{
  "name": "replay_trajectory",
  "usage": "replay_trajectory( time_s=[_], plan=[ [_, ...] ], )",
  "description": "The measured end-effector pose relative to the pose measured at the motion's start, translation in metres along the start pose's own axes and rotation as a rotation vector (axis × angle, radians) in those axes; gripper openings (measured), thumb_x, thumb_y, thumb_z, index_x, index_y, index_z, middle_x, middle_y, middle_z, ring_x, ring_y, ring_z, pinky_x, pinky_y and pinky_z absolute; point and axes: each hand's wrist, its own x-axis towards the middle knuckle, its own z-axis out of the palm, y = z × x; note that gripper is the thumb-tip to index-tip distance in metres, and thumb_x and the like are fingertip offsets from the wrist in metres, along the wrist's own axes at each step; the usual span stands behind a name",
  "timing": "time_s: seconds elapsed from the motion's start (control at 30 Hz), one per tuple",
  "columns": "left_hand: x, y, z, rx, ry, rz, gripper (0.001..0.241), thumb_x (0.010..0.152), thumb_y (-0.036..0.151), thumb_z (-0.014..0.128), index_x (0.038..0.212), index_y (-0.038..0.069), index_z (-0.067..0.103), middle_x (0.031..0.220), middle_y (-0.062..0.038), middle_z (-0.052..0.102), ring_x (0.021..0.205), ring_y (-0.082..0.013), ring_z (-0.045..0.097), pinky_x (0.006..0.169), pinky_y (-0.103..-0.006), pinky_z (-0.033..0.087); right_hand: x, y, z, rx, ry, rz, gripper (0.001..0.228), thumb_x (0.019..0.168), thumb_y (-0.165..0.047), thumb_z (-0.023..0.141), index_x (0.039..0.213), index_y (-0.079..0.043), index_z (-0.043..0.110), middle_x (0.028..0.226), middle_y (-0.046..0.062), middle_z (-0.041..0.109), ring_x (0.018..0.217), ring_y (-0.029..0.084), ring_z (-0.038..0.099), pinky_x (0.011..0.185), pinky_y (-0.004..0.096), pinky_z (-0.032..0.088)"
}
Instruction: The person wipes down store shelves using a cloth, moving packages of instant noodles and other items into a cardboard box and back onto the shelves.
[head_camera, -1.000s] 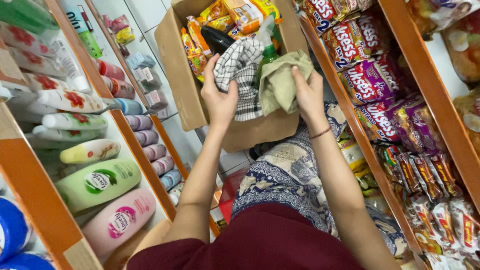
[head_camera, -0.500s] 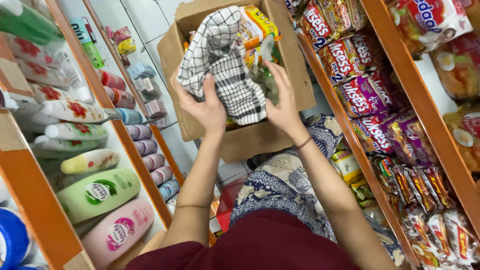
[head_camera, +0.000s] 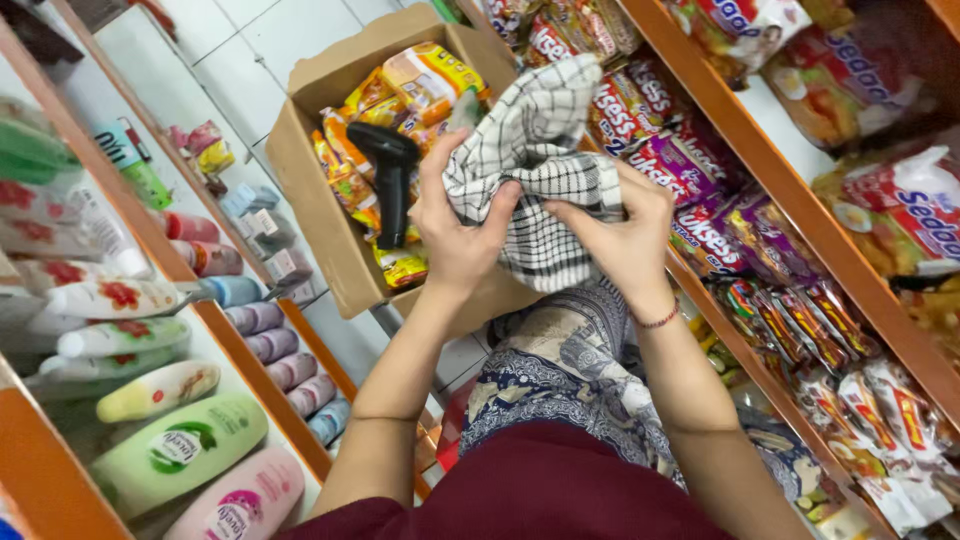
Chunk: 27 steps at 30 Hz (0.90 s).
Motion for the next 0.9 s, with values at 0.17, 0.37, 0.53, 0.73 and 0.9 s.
replay_trajectory(
  time_s=[0.17,0.37,0.53,0.73,0.9],
  plan=[
    [0.001,-0.015,0.028,0.068,-0.249,-0.004,0.043,0.085,0.027,0.088,0.117,0.003,0.071,0.112,-0.011,0.069,0.105,-0.0228,0.069,0.097,-0.0346,0.054,-0.023,-0.011,-0.043,0.056,0.153,0.064,0.021,0.093,-0.001,0.078,0.113,0.002,0.072,0.110,0.008,0.075,0.100,0.011,0.071,0.091,0.027,0.056],
    [-0.046,-0.034,0.090,-1.212,-0.595,-0.721,0.085,0.090,0.050,0.074,0.157,0.006,0.045,0.157,-0.012,0.051,0.142,-0.0210,0.054,0.120,-0.0333,0.044,-0.035,-0.003,-0.068,0.450,0.286,0.247,0.015,0.103,-0.008,0.070,0.116,-0.002,0.067,0.111,0.001,0.074,0.102,0.009,0.067,0.097,0.026,0.053],
    [-0.065,-0.020,0.122,-1.436,-0.761,-0.914,0.090,0.084,0.033,0.079,0.155,-0.005,0.039,0.151,-0.018,0.053,0.138,-0.0288,0.056,0.119,-0.0416,0.043,-0.045,-0.008,-0.109,-0.382,0.345,0.084,0.024,0.086,-0.003,0.081,0.105,0.001,0.067,0.105,0.013,0.068,0.097,0.024,0.068,0.091,0.032,0.053],
    [-0.042,0.030,0.172,-0.742,-0.475,-0.182,0.068,0.097,0.002,0.074,0.156,-0.006,0.041,0.151,-0.017,0.053,0.138,-0.0234,0.055,0.122,-0.0383,0.041,-0.084,-0.009,-0.182,-0.740,0.634,0.000,0.022,0.096,0.000,0.079,0.116,0.000,0.068,0.120,0.016,0.063,0.111,0.031,0.063,0.099,0.040,0.052],
    [0.018,0.059,0.263,-0.336,-0.301,0.615,0.079,0.101,0.038,0.072,0.163,0.016,0.029,0.170,-0.011,0.025,0.153,-0.0330,0.032,0.126,-0.0485,0.022,-0.118,-0.002,-0.237,-0.978,0.880,-0.040,0.023,0.103,0.005,0.070,0.124,-0.002,0.066,0.131,0.015,0.059,0.122,0.030,0.058,0.108,0.042,0.050]
  ],
)
